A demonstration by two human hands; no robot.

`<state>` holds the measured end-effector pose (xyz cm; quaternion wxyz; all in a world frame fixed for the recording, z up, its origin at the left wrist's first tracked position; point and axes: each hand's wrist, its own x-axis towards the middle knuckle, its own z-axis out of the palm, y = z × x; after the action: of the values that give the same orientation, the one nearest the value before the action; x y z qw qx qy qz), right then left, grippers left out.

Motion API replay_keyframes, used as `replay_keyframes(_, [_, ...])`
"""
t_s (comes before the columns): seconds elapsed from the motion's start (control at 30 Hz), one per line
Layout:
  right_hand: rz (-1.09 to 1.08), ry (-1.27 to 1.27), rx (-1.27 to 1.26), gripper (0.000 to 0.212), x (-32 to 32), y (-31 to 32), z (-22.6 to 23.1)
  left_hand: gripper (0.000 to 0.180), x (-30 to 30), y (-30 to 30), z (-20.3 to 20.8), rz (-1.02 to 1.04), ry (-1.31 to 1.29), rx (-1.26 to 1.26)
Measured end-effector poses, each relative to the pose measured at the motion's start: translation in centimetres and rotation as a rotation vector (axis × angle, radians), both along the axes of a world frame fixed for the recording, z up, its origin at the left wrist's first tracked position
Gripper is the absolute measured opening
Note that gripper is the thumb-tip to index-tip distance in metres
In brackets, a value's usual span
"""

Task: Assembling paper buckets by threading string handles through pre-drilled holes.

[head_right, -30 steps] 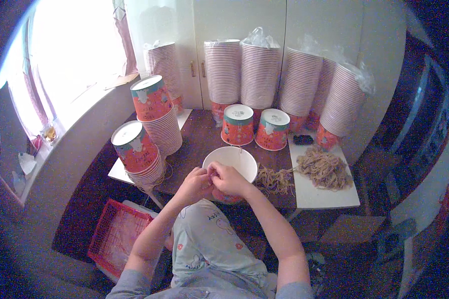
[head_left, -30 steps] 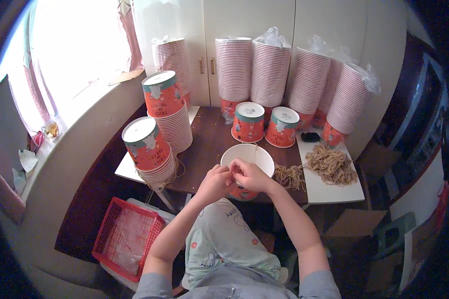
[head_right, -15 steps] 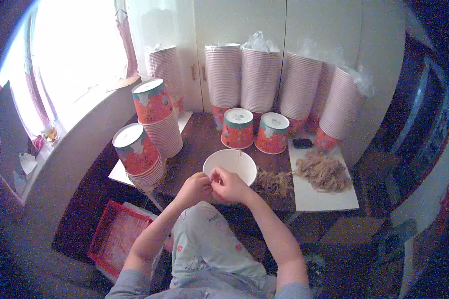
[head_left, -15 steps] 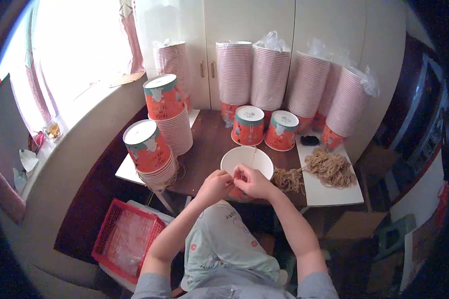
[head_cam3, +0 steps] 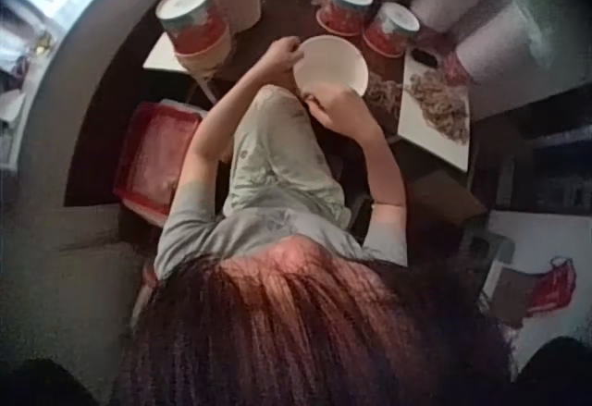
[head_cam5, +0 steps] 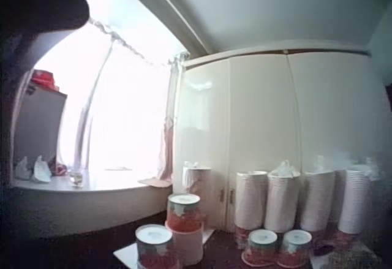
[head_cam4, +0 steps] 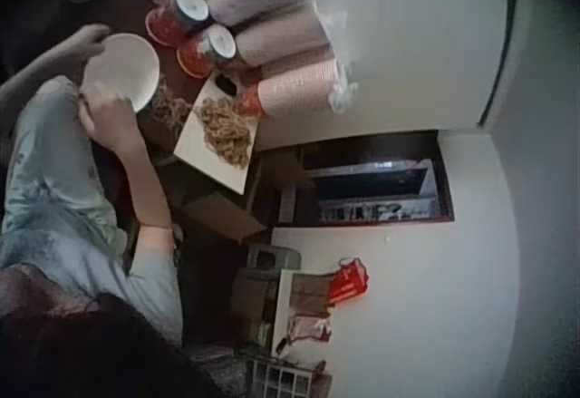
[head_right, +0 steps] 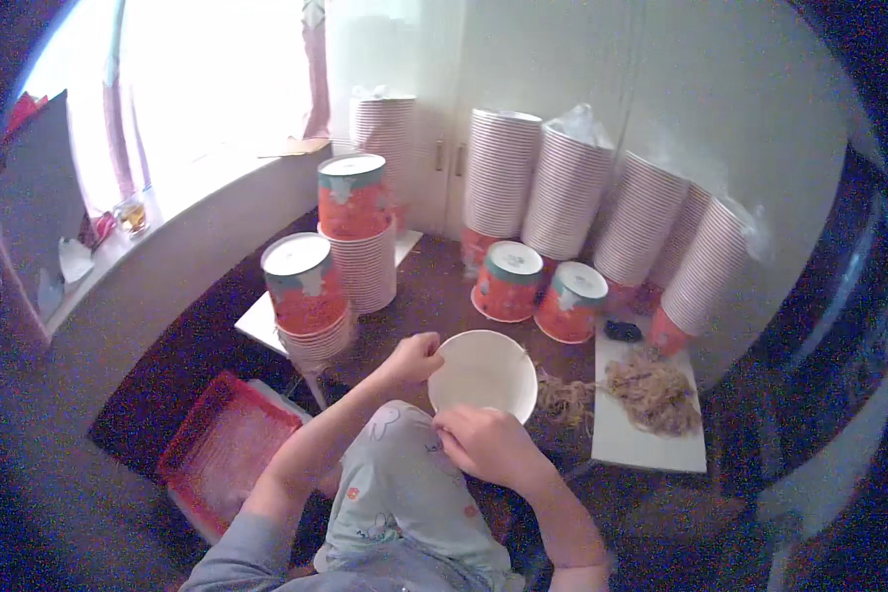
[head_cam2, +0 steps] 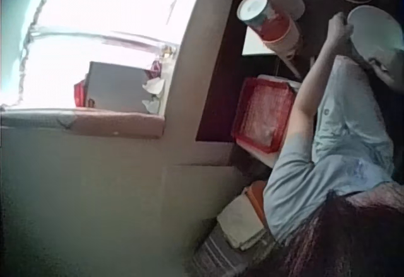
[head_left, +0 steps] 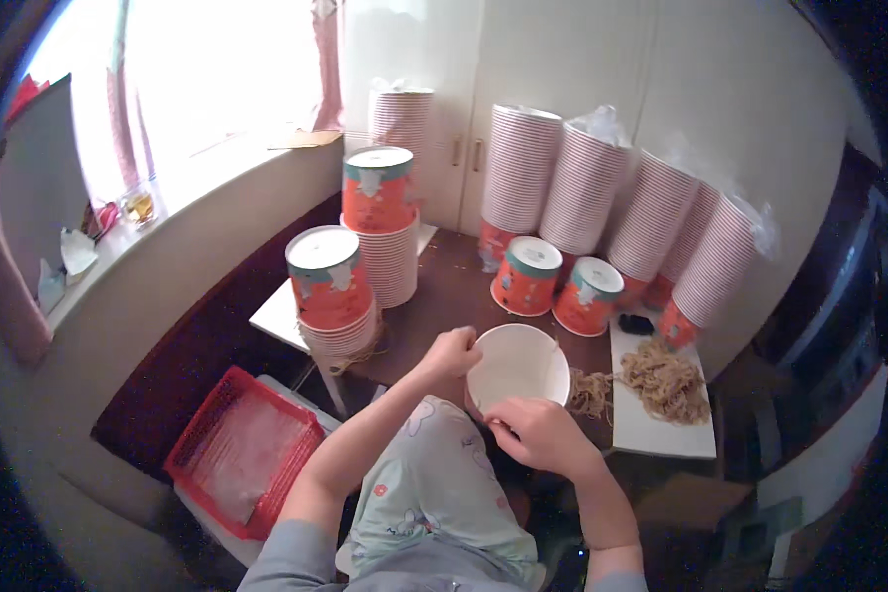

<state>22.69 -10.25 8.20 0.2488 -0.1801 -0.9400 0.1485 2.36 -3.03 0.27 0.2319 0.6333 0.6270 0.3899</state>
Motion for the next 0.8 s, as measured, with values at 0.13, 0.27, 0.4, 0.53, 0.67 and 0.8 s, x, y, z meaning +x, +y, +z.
replay_keyframes(0.13, [0.142,-0.035,0.122,0.012,-1.5,-1.2,1.6,0.01,-3.6,-3.1,5.9,0.171,0.191,0.499])
replay_keyframes(0.27, [0.205,0.012,0.342,0.017,-5.7,-0.1,0.7,0.011,-9.7,-8.0,11.5,0.375,0.528,0.95])
replay_keyframes(0.4, [0.264,0.127,0.468,0.018,-13.2,2.3,-1.2,0.019,-16.0,-8.9,13.4,0.473,1.008,1.307])
replay_keyframes(0.53, [0.256,0.065,0.453,0.019,-19.3,4.5,-2.1,0.016,-20.8,-7.1,12.3,0.487,1.249,1.202])
replay_keyframes(0.67, [0.205,0.047,0.465,0.023,-22.5,6.3,-4.2,0.015,-23.7,-4.8,9.9,0.566,1.254,1.157])
replay_keyframes(0.8, [0.19,-0.031,0.38,0.025,-23.5,7.2,-5.5,0.018,-23.8,-5.1,7.9,0.614,1.272,1.096])
